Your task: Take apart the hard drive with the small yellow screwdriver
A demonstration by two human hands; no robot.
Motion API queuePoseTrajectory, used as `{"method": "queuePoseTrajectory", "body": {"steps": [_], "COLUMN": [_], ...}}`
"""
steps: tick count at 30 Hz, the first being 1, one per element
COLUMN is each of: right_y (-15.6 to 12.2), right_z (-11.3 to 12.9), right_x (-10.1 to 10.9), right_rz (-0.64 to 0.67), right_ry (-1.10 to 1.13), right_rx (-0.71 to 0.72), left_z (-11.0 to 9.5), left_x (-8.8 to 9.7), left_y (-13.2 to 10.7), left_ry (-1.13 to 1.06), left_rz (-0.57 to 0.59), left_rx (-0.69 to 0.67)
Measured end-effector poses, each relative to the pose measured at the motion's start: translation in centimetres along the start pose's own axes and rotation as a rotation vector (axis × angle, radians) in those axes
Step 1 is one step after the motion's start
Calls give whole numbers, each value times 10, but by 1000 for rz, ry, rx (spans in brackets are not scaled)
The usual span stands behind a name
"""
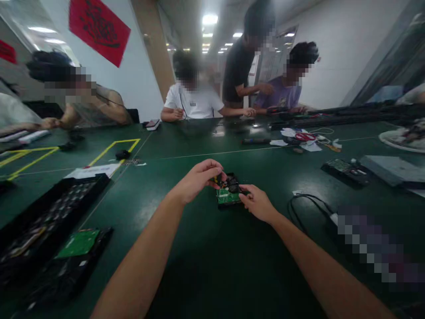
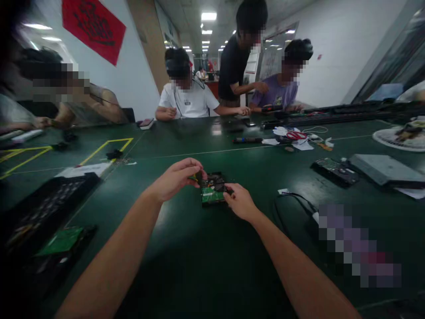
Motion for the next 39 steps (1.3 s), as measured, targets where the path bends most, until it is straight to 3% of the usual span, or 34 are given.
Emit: {"method": "queuePoseTrajectory", "body": {"steps": [13, 39], "right_y": [0, 0], "right_z": [2, 2], "right_x": [1, -1], "right_rz": [11, 33], "right_ry": [-14, -16], "right_rx": [-8, 1], "left_z": [-3, -6], "left_x": [0, 1], "left_y": [1, 0], "left_ry": [90, -50], "left_rz": [28, 49], "left_rx": [-25, -48]}}
Point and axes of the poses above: each hand's wrist, its own y-axis towards the middle knuckle, its own x-axis out of the back of the hand, z = x × y, the point moved 9 cm from there along y, towards the middle knuckle, and after that the axes turned 6 degrees about x, right-handed, at the moved point
